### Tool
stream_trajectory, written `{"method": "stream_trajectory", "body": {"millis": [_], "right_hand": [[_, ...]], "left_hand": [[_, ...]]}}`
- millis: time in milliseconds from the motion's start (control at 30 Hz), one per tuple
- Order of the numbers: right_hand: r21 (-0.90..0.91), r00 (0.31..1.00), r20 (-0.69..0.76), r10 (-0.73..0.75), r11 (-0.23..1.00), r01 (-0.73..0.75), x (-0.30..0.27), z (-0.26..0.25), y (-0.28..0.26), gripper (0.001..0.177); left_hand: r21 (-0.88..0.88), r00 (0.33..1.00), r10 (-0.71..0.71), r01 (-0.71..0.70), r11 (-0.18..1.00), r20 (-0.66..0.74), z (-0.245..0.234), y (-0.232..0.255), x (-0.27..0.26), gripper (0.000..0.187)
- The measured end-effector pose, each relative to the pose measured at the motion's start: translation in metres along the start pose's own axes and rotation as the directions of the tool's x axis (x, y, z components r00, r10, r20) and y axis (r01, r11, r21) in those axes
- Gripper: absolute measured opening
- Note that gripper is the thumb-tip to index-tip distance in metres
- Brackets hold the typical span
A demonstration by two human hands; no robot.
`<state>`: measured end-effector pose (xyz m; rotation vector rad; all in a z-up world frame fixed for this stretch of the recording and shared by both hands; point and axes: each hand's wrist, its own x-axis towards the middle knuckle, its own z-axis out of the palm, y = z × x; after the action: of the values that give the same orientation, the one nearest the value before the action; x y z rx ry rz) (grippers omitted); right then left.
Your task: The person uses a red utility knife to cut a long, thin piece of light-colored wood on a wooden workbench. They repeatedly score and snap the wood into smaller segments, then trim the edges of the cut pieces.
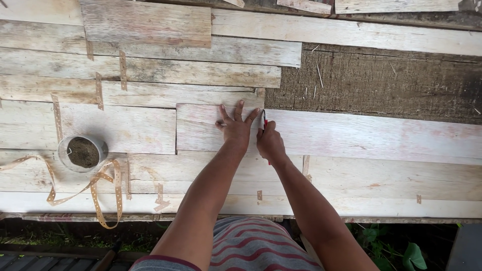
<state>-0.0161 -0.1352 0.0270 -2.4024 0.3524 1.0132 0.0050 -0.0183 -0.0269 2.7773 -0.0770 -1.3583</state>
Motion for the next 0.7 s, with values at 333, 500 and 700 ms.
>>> {"method": "stream_trajectory", "body": {"millis": [333,500,700], "right_hand": [[0.001,1.000,0.006,0.010,1.000,-0.010,0.006,0.024,0.026,0.033],[0.098,1.000,0.024,-0.007,0.995,0.005,-0.024,-0.002,0.002,0.033],[0.197,0.996,0.073,-0.053,0.980,0.038,-0.040,-0.022,0.001,0.032]], "left_hand": [[-0.009,1.000,0.009,-0.009,1.000,0.025,-0.011,0.002,-0.010,0.133],[-0.015,1.000,0.007,-0.007,1.000,-0.004,-0.016,0.000,-0.017,0.128],[-0.012,0.999,0.022,-0.022,1.000,-0.032,-0.020,-0.004,-0.023,0.129]]}}
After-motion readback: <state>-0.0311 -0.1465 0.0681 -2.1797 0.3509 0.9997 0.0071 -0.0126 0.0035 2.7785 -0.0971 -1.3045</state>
